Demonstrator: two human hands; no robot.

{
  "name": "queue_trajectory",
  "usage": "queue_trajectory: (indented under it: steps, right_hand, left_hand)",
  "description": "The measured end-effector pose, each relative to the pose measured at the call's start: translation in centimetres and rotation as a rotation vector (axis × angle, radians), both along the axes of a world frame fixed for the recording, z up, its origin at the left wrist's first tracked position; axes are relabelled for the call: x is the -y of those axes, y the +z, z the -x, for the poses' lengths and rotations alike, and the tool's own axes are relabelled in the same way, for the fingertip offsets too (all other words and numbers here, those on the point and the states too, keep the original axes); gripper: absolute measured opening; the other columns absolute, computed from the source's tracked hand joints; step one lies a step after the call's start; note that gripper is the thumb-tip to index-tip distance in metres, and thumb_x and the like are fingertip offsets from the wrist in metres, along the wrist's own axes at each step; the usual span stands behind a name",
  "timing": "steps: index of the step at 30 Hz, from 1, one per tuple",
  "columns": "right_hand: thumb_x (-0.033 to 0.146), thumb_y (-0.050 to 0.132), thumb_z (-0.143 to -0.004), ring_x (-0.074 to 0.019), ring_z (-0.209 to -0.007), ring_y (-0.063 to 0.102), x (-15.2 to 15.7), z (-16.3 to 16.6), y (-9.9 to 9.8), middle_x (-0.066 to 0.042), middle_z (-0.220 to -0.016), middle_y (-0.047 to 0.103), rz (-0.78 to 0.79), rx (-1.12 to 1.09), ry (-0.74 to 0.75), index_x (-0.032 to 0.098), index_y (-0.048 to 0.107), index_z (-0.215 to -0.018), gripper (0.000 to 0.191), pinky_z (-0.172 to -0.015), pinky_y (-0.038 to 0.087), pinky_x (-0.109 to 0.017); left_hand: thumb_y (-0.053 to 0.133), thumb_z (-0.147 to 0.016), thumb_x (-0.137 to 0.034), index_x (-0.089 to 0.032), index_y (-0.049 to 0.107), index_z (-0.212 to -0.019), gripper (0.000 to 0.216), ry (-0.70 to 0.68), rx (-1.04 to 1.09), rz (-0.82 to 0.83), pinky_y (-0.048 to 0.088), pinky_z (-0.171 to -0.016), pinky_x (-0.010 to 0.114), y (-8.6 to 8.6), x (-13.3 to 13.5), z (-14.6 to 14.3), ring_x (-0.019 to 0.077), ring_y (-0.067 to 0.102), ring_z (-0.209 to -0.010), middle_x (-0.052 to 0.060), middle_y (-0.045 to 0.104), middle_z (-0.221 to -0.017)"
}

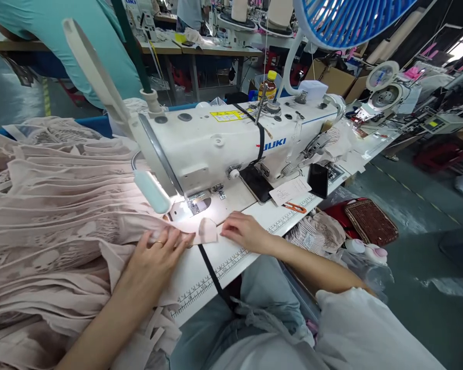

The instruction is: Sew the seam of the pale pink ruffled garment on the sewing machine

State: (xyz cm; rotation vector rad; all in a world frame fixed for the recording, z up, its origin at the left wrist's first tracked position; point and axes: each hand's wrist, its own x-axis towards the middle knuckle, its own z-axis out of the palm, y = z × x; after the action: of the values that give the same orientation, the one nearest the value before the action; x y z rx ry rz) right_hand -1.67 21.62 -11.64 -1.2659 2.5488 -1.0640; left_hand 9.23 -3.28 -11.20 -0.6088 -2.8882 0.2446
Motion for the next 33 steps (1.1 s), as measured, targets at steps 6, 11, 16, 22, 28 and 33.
queue_trajectory:
  steps: [6, 11, 16, 22, 28, 33]
  right_hand:
    - [0.020, 0.060, -0.090, -0.0342, -0.106, 0.054, -6.8, 1.4, 1.2, -0.019, -0.112, 0.064, -0.322, -0.513, -0.520, 0.010, 0.064, -0.109, 0.022, -0.089, 0.047, -0.047]
    - [0.017, 0.053, -0.093, -0.0341, -0.106, 0.057, -10.1, 2.8, 1.0, -0.019, -0.111, 0.068, -0.480, -0.597, -0.615, 0.011, 0.064, -0.114, 0.025, -0.089, 0.048, -0.047]
    - [0.024, 0.051, -0.098, -0.0268, -0.096, 0.062, -9.2, 2.6, 1.9, -0.013, -0.100, 0.071, -0.030, -0.723, -0.716, 0.019, 0.071, -0.096, 0.020, -0.090, 0.049, -0.045]
    - [0.028, 0.038, -0.102, -0.0153, -0.049, 0.060, -1.7, 2.1, 1.4, 0.004, -0.053, 0.058, 0.054, 0.292, -0.326, 0.018, 0.064, -0.097, 0.028, -0.055, 0.048, -0.026]
    - [0.012, 0.046, -0.098, -0.0239, -0.083, 0.071, 4.2, 4.6, 1.0, -0.012, -0.089, 0.075, -0.481, -0.136, -0.257, 0.012, 0.065, -0.115, 0.025, -0.075, 0.050, -0.033]
    - [0.013, 0.043, -0.100, -0.0281, -0.110, 0.062, 4.3, 4.8, 1.5, -0.022, -0.120, 0.067, -0.574, -0.477, -0.124, 0.009, 0.064, -0.120, 0.029, -0.089, 0.049, -0.039]
  left_hand:
    - [0.031, -0.085, 0.003, 0.002, 0.054, -0.139, 0.059, 0.015, -0.131, 0.193, 0.048, -0.079, 0.043, 0.6, -1.0, 0.0, 0.0301, 0.063, -0.083, 0.017, 0.067, -0.088]
    - [0.033, -0.090, -0.002, -0.001, 0.069, -0.113, 0.043, -0.105, -0.264, 0.123, 0.043, -0.101, 0.049, -0.1, -1.0, 1.6, 0.0356, 0.061, -0.117, 0.026, 0.066, -0.123]
    - [0.033, -0.092, -0.001, -0.009, 0.069, -0.104, 0.039, -0.121, -0.317, -0.009, 0.044, -0.102, 0.047, -1.8, -0.4, 2.6, 0.0322, 0.061, -0.119, 0.021, 0.068, -0.121]
    - [0.036, -0.094, -0.003, -0.014, 0.061, -0.131, 0.046, -0.115, -0.258, -0.016, 0.049, -0.087, 0.039, -1.9, 0.3, 3.2, 0.0258, 0.066, -0.102, 0.013, 0.071, -0.120]
    - [0.033, -0.089, 0.003, -0.019, 0.053, -0.145, 0.063, -0.105, -0.187, -0.079, 0.040, -0.113, 0.055, -3.2, 1.0, 3.3, 0.0326, 0.048, -0.140, 0.008, 0.059, -0.146]
    - [0.036, -0.088, 0.004, -0.014, 0.060, -0.140, 0.060, 0.017, -0.089, 0.010, 0.059, -0.089, 0.046, -2.2, -0.8, 3.0, 0.0386, 0.062, -0.124, 0.012, 0.061, -0.144]
